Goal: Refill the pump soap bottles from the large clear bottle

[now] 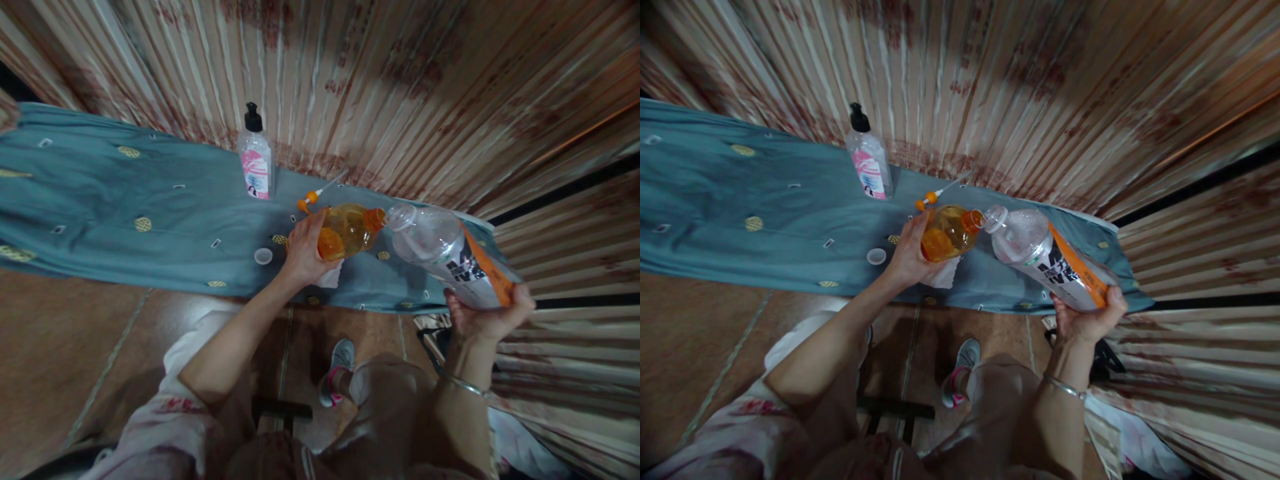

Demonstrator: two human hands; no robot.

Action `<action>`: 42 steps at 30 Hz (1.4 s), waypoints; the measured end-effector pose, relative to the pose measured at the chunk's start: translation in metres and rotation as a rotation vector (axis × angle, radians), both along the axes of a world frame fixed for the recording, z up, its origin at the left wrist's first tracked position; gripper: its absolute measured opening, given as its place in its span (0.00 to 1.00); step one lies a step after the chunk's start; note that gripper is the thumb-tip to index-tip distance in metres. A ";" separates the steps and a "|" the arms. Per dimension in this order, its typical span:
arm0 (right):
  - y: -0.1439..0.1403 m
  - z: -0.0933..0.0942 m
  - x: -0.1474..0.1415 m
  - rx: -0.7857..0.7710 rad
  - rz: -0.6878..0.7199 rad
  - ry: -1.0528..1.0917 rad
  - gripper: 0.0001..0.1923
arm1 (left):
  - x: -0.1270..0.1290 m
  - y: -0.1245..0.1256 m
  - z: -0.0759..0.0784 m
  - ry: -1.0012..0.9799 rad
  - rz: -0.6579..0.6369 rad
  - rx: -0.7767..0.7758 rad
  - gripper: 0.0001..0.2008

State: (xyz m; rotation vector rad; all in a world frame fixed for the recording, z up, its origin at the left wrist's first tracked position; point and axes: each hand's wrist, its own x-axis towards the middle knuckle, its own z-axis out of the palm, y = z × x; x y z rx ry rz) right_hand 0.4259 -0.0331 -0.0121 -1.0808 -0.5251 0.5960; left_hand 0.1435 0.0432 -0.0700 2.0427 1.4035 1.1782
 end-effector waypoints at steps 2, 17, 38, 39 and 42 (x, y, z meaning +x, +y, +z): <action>0.000 0.001 -0.001 0.002 -0.010 0.007 0.28 | 0.000 0.000 0.000 0.004 0.003 -0.003 0.48; -0.003 0.001 -0.001 -0.004 0.014 -0.044 0.30 | 0.000 -0.001 0.001 -0.006 -0.009 0.008 0.45; 0.000 -0.002 0.000 0.014 -0.002 -0.017 0.29 | 0.000 -0.001 -0.001 -0.002 -0.001 0.016 0.47; 0.000 -0.002 0.000 0.018 0.007 -0.020 0.29 | 0.000 -0.001 0.000 -0.004 -0.004 0.017 0.47; -0.001 -0.002 0.002 0.031 0.016 -0.027 0.29 | 0.000 -0.001 -0.001 -0.008 0.002 0.015 0.48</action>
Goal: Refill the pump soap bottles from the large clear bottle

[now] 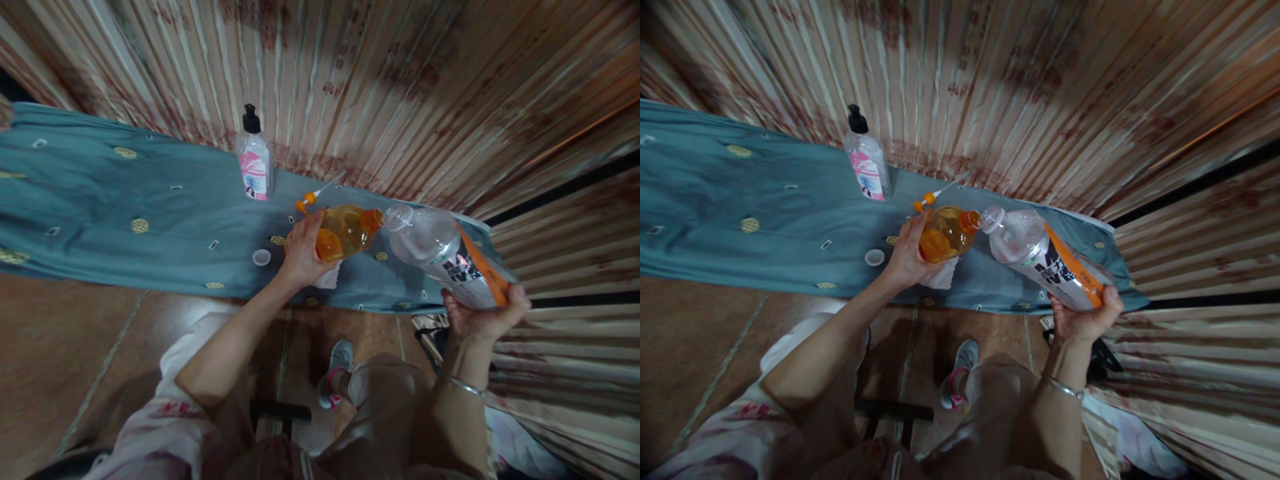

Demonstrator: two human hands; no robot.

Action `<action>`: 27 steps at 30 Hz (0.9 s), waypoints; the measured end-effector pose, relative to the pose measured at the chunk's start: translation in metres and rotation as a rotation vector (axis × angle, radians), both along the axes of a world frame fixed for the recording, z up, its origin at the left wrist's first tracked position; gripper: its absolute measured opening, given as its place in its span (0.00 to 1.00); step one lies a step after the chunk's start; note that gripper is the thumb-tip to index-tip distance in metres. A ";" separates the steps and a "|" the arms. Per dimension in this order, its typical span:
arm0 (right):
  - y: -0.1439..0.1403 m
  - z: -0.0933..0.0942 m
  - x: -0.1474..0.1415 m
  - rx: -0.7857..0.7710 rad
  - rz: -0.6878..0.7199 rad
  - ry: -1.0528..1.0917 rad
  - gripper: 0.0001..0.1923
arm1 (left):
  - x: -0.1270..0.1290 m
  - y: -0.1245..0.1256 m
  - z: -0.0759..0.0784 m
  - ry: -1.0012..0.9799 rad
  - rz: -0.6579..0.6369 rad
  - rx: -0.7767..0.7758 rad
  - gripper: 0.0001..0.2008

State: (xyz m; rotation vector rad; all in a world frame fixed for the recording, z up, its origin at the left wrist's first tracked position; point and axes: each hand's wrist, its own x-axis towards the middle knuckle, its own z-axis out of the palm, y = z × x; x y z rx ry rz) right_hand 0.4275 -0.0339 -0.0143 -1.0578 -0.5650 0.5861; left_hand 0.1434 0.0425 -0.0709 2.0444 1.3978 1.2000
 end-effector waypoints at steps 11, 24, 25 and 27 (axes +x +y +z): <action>-0.001 0.001 0.000 -0.023 0.013 -0.031 0.30 | 0.000 0.001 -0.001 0.013 0.004 -0.009 0.47; -0.002 0.001 0.000 -0.035 0.009 -0.032 0.31 | 0.001 0.001 0.000 0.007 0.006 -0.001 0.47; -0.002 0.001 -0.001 -0.033 0.010 -0.031 0.31 | 0.001 0.001 0.000 0.006 0.003 0.000 0.47; -0.001 0.001 -0.001 -0.026 0.006 -0.016 0.31 | 0.000 0.000 0.001 0.007 -0.005 -0.004 0.45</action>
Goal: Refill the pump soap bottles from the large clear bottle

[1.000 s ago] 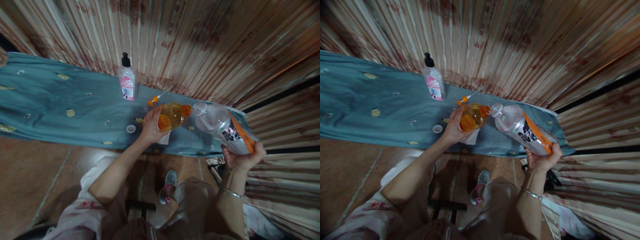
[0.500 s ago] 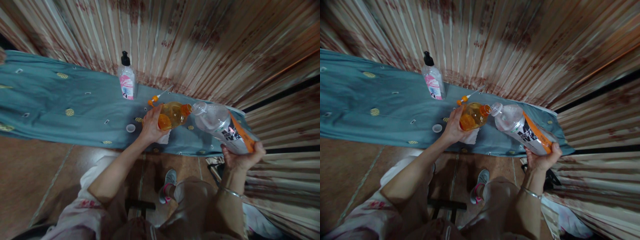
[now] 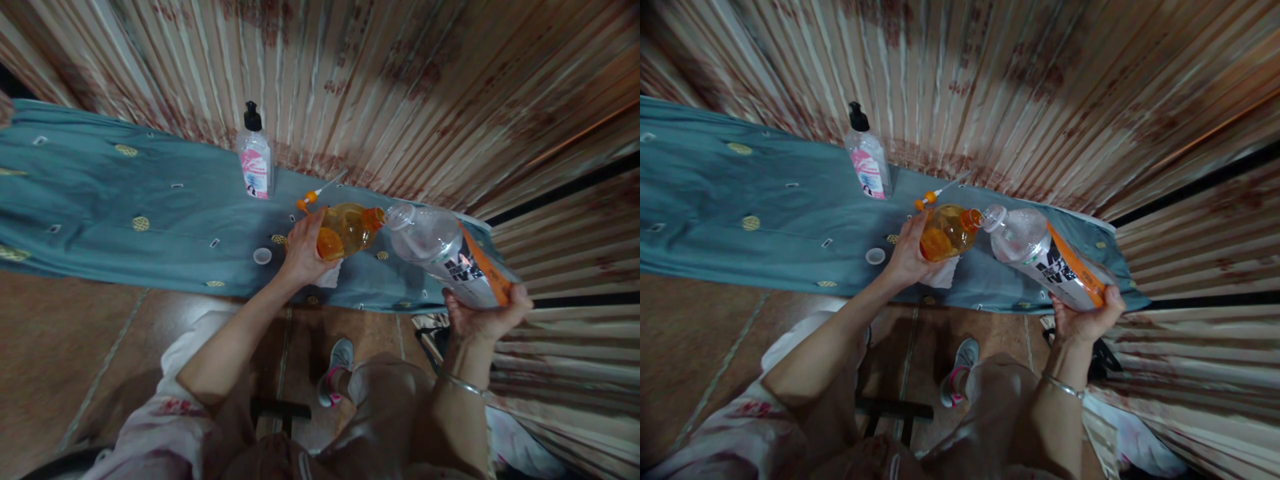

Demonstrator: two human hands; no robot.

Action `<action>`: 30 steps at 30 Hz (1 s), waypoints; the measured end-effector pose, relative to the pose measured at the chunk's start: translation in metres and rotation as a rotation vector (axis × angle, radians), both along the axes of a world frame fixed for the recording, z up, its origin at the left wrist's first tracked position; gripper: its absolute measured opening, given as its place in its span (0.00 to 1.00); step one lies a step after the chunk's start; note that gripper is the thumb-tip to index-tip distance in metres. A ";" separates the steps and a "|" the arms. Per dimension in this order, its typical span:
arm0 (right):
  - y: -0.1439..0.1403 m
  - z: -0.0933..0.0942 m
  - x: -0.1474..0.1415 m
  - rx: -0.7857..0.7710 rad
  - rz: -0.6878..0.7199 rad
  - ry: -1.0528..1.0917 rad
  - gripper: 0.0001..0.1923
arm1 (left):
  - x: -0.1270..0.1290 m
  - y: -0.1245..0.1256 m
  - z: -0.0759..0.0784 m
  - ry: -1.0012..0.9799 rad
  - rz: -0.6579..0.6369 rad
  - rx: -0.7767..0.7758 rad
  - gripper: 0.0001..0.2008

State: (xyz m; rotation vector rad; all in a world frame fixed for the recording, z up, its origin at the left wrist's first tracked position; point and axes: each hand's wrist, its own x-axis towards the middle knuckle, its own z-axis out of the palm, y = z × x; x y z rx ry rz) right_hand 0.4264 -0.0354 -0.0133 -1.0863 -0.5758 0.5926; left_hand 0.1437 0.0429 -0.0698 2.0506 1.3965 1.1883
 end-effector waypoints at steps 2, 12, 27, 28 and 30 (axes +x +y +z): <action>0.001 0.000 0.000 0.006 -0.014 0.016 0.30 | 0.000 0.000 0.001 0.003 -0.009 -0.010 0.45; -0.002 0.003 -0.003 -0.022 -0.004 -0.044 0.31 | -0.001 0.000 0.000 -0.005 -0.009 -0.017 0.46; -0.001 0.001 -0.001 -0.026 -0.021 -0.052 0.31 | -0.001 0.002 -0.005 -0.010 -0.003 0.027 0.49; 0.000 0.001 -0.001 -0.022 -0.020 -0.049 0.31 | -0.001 0.001 -0.005 -0.010 -0.001 0.026 0.49; 0.000 0.001 -0.002 -0.019 -0.014 -0.044 0.31 | -0.001 0.000 -0.003 -0.006 -0.003 0.016 0.48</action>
